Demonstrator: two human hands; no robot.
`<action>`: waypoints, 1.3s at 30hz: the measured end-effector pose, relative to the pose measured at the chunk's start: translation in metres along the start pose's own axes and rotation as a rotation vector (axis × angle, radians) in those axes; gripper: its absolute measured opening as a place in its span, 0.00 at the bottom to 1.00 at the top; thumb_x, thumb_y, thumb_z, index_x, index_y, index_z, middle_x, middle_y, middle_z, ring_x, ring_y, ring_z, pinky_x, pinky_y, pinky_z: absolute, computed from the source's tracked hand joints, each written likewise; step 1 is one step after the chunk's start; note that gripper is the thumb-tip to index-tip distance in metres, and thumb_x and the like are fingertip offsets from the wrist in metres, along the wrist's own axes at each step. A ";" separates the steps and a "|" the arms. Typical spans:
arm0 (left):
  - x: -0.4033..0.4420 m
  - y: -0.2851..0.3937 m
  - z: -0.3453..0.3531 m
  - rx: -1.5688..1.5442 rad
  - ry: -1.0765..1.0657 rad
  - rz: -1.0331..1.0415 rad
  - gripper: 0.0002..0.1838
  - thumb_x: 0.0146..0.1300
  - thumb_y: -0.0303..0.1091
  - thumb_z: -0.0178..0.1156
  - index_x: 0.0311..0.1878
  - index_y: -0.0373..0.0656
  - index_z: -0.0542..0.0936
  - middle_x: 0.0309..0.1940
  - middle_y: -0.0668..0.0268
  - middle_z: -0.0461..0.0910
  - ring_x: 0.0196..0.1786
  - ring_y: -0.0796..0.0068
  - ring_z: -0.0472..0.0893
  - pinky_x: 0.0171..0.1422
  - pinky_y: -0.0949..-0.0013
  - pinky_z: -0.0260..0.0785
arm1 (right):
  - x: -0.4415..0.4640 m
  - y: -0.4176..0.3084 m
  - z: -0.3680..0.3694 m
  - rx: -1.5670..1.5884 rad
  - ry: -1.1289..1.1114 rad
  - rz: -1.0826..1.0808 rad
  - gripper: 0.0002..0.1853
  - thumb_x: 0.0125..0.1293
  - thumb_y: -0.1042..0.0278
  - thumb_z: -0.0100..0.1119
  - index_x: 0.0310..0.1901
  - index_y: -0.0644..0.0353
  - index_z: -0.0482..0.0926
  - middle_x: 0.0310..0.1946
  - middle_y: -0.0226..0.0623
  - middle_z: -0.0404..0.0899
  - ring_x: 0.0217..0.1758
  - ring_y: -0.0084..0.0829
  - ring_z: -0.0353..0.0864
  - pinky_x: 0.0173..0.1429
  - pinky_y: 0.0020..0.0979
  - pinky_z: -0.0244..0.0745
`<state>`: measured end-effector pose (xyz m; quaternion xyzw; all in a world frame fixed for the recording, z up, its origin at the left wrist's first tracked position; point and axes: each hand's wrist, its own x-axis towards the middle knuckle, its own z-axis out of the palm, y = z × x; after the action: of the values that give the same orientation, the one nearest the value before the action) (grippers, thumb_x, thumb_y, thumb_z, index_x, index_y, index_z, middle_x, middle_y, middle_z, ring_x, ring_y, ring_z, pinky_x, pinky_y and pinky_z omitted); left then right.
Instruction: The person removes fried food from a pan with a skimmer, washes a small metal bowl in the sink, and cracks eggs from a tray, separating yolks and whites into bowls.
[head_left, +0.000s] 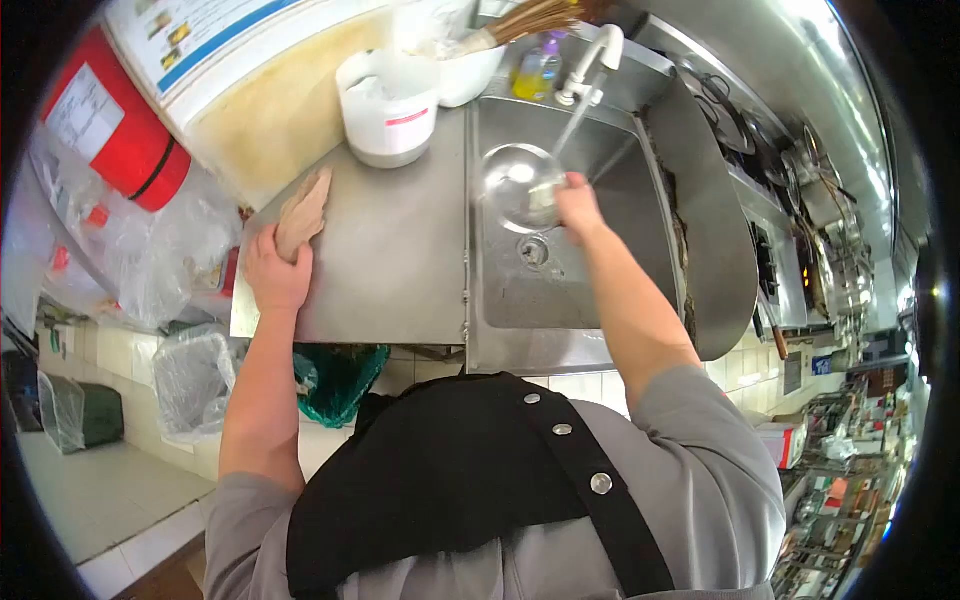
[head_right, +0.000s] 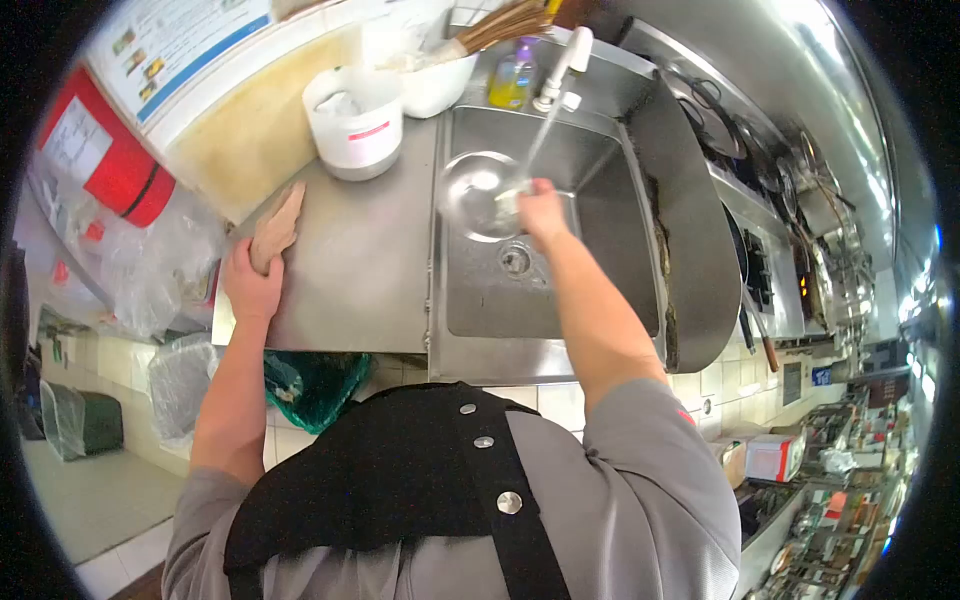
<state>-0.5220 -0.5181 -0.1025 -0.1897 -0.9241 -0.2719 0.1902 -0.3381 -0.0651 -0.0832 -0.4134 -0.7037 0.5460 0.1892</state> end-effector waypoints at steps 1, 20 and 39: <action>0.001 0.003 0.002 -0.010 0.013 0.002 0.31 0.58 0.49 0.64 0.62 0.42 0.75 0.60 0.51 0.76 0.62 0.45 0.74 0.68 0.47 0.64 | 0.001 0.011 0.011 0.012 -0.137 0.014 0.22 0.70 0.68 0.57 0.64 0.62 0.70 0.52 0.44 0.81 0.48 0.34 0.81 0.47 0.40 0.79; -0.032 0.026 0.007 0.361 0.031 -0.219 0.36 0.66 0.53 0.62 0.72 0.46 0.69 0.64 0.46 0.73 0.66 0.43 0.72 0.71 0.48 0.62 | 0.311 -0.022 -0.071 -0.321 0.420 -0.423 0.32 0.68 0.56 0.60 0.73 0.48 0.65 0.62 0.57 0.78 0.59 0.58 0.82 0.58 0.58 0.76; -0.028 0.017 0.009 0.346 -0.031 -0.228 0.33 0.69 0.47 0.60 0.72 0.43 0.67 0.65 0.45 0.72 0.66 0.42 0.70 0.71 0.50 0.62 | 0.186 0.084 -0.043 -0.591 -0.833 -0.002 0.20 0.75 0.56 0.45 0.46 0.61 0.84 0.33 0.34 0.86 0.31 0.29 0.83 0.31 0.35 0.75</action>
<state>-0.4919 -0.5067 -0.1147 -0.0527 -0.9752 -0.1261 0.1739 -0.3854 0.1129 -0.1810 -0.1957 -0.8442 0.4420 -0.2318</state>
